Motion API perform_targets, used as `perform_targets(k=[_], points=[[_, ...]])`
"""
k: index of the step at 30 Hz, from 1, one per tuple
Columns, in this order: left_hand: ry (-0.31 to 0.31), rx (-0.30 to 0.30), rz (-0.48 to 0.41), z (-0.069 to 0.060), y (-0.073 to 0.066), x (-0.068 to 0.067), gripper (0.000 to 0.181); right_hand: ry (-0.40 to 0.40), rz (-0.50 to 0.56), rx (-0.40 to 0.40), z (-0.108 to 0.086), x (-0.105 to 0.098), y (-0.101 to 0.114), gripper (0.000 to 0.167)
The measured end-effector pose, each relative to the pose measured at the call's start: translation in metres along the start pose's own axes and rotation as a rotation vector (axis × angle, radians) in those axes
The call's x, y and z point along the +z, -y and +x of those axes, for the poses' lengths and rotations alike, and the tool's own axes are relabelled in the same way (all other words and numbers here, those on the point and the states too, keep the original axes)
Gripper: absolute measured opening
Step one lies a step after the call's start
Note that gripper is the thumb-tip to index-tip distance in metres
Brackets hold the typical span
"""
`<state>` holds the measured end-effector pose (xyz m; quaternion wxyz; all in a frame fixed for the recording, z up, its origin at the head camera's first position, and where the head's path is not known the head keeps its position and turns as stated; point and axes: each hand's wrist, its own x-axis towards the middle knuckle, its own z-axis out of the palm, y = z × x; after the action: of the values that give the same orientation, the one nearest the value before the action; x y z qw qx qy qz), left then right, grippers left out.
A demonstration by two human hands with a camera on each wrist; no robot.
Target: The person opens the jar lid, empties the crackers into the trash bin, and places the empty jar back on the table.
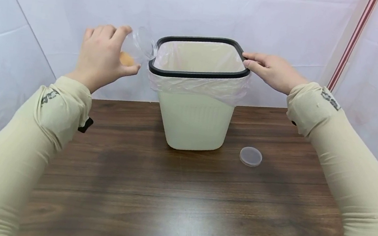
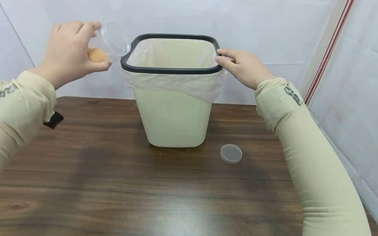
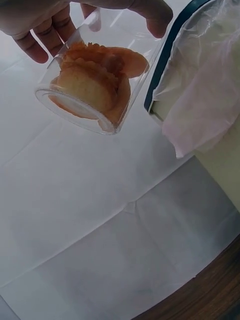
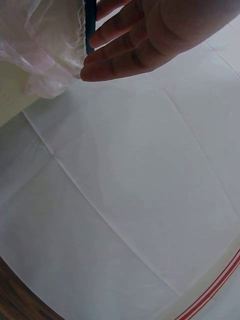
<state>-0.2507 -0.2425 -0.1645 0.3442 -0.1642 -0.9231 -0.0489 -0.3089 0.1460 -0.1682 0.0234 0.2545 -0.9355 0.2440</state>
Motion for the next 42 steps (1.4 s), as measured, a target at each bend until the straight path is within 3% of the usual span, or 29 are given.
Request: perform_targets(k=[7,19,42], points=[[0.016,0.024,0.041,0.005,-0.002,-0.004,0.074,-0.004,0.021,0.002,0.000,0.000,0.001,0.059],[-0.023,0.113,0.088,0.007,-0.001,-0.006,0.066,-0.015,0.030,-0.007,0.002,0.001,0.001,0.057],[0.009,0.220,0.160,0.018,-0.007,-0.013,0.067,-0.015,0.024,-0.020,0.007,0.001,0.001,0.057]])
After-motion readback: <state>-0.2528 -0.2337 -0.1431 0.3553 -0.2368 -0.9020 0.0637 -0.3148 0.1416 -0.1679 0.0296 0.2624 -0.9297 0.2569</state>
